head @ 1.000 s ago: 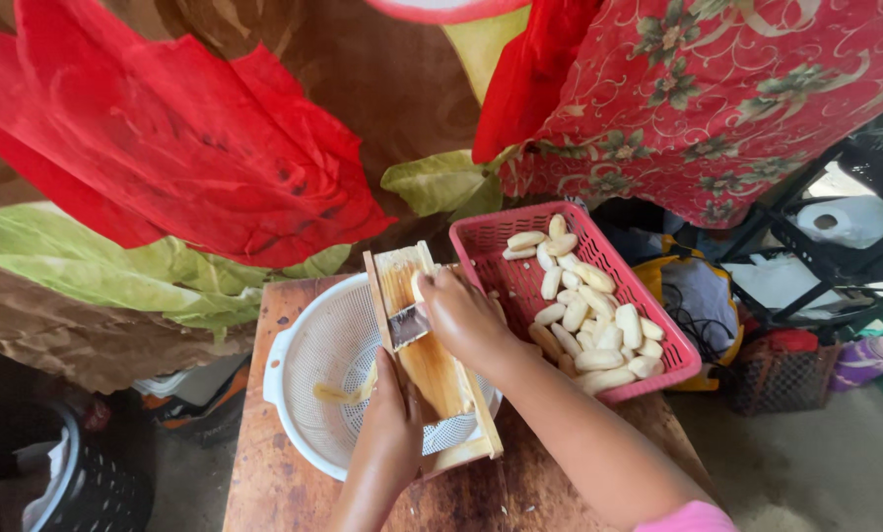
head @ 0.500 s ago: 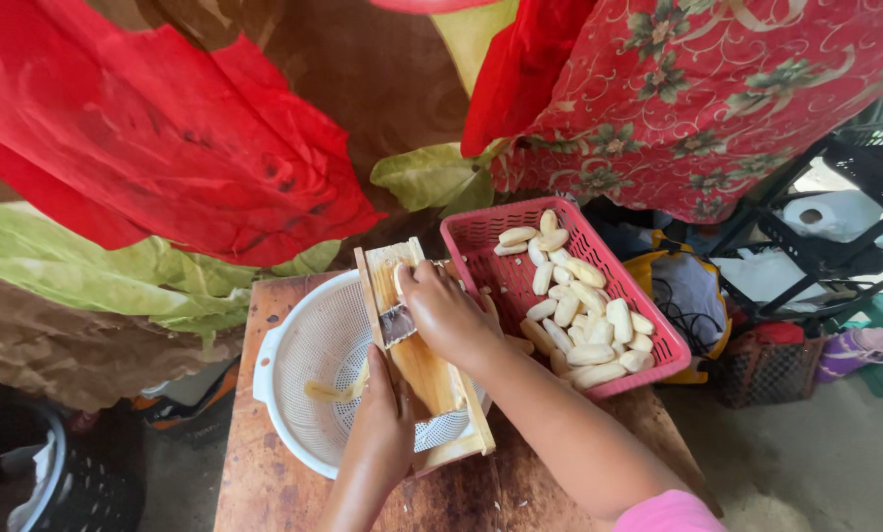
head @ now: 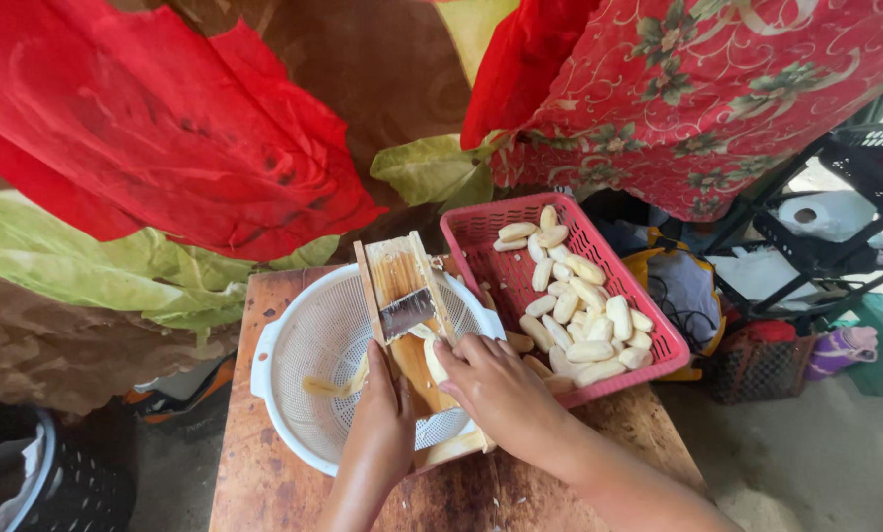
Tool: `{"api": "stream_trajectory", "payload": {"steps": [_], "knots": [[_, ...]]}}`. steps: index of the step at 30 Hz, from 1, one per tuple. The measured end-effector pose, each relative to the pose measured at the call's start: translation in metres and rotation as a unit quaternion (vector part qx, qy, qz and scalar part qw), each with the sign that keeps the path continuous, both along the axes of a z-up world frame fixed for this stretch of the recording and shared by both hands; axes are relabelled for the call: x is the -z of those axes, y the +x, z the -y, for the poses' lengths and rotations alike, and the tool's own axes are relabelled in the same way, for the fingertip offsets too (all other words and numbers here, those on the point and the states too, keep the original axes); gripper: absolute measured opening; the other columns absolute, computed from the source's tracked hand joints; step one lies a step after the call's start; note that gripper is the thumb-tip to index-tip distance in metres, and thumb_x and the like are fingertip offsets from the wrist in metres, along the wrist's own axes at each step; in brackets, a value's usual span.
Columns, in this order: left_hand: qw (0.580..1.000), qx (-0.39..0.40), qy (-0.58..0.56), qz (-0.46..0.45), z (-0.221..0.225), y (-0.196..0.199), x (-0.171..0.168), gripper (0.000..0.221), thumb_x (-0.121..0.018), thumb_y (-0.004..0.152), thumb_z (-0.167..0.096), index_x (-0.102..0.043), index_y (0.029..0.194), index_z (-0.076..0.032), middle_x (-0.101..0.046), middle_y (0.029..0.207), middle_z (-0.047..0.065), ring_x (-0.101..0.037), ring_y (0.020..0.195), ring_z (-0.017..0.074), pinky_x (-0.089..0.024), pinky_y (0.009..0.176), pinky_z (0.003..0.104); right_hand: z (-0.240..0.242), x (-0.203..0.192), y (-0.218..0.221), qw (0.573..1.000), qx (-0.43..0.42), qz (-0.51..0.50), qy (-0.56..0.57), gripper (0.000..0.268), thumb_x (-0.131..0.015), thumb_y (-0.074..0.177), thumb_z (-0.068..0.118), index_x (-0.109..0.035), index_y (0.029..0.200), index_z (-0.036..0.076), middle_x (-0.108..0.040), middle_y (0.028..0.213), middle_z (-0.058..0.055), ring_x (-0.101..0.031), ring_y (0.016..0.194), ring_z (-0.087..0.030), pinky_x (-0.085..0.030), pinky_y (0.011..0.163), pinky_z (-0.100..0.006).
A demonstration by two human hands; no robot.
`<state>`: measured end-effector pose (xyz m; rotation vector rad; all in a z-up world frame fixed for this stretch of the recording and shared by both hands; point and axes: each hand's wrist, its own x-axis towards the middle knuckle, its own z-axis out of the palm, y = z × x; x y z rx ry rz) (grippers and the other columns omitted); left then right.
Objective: The person slices bananas by hand using a wooden slicer over a white colander, taking individual bananas from a red basket and repeatedly sliding them across the blade.
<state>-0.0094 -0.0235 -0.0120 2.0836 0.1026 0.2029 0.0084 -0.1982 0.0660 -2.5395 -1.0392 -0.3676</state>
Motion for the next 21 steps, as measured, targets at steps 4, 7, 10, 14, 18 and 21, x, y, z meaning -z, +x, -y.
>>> {"api": "stream_trajectory", "payload": {"steps": [4,7,10,14,18,21], "knots": [[0.997,-0.028,0.053,-0.056,0.001,-0.002,-0.026,0.069,-0.049,0.100,-0.020,-0.018,0.157,0.004,-0.057,0.130,0.034,-0.063,0.115,0.0463,-0.051,0.095,0.045,0.003,-0.006,-0.005,1.000,0.007,-0.014,-0.001,0.045,-0.070,0.090,0.021,-0.062,0.129,0.000,-0.060,0.108,-0.013,-0.060,0.100,-0.030,-0.047,0.087,-0.044],[0.972,-0.068,0.212,0.076,-0.001,-0.014,-0.049,0.072,-0.065,0.087,-0.024,-0.041,0.152,-0.001,-0.055,0.131,0.030,-0.061,0.105,0.0459,-0.050,0.080,0.048,0.008,-0.006,-0.022,0.999,-0.038,-0.015,0.003,0.045,-0.073,0.089,0.024,-0.064,0.125,-0.001,-0.061,0.107,-0.012,-0.059,0.101,-0.029,-0.045,0.090,-0.044],[0.926,0.032,0.306,0.217,-0.006,0.001,-0.065,0.049,-0.071,0.080,-0.014,-0.065,0.127,-0.001,-0.059,0.125,0.020,-0.059,0.106,0.0367,-0.045,0.091,0.048,0.010,-0.004,-0.033,0.999,-0.027,-0.014,-0.009,0.041,-0.073,0.089,0.022,-0.066,0.123,0.001,-0.061,0.106,-0.010,-0.060,0.103,-0.027,-0.045,0.090,-0.043],[0.889,0.127,0.381,0.218,-0.006,0.030,-0.083,0.032,-0.072,0.074,-0.012,-0.074,0.105,-0.003,-0.060,0.118,0.015,-0.053,0.114,0.0327,-0.041,0.095,0.044,0.012,-0.005,-0.028,1.000,-0.017,-0.015,0.011,0.034,-0.076,0.088,0.026,-0.069,0.112,0.003,-0.062,0.106,-0.009,-0.060,0.103,-0.028,-0.045,0.090,-0.043],[0.812,0.175,0.519,0.202,0.000,0.049,-0.090,0.025,-0.072,0.071,-0.018,-0.074,0.091,-0.003,-0.059,0.110,0.013,-0.052,0.111,0.0308,-0.041,0.094,0.043,0.013,-0.003,-0.028,0.999,-0.027,-0.018,0.035,0.038,-0.076,0.087,0.026,-0.069,0.116,0.002,-0.063,0.106,-0.009,-0.061,0.103,-0.027,-0.046,0.090,-0.043],[0.773,0.175,0.577,0.199,0.000,0.060,-0.089,0.019,-0.070,0.075,-0.014,-0.073,0.092,-0.007,-0.058,0.107,0.010,-0.053,0.109,0.0283,-0.043,0.094,0.041,0.013,-0.003,-0.027,0.999,-0.022,-0.027,0.035,0.039,-0.076,0.088,0.027,-0.070,0.117,0.002,-0.063,0.106,-0.009,-0.061,0.102,-0.028,-0.046,0.089,-0.043]]}}
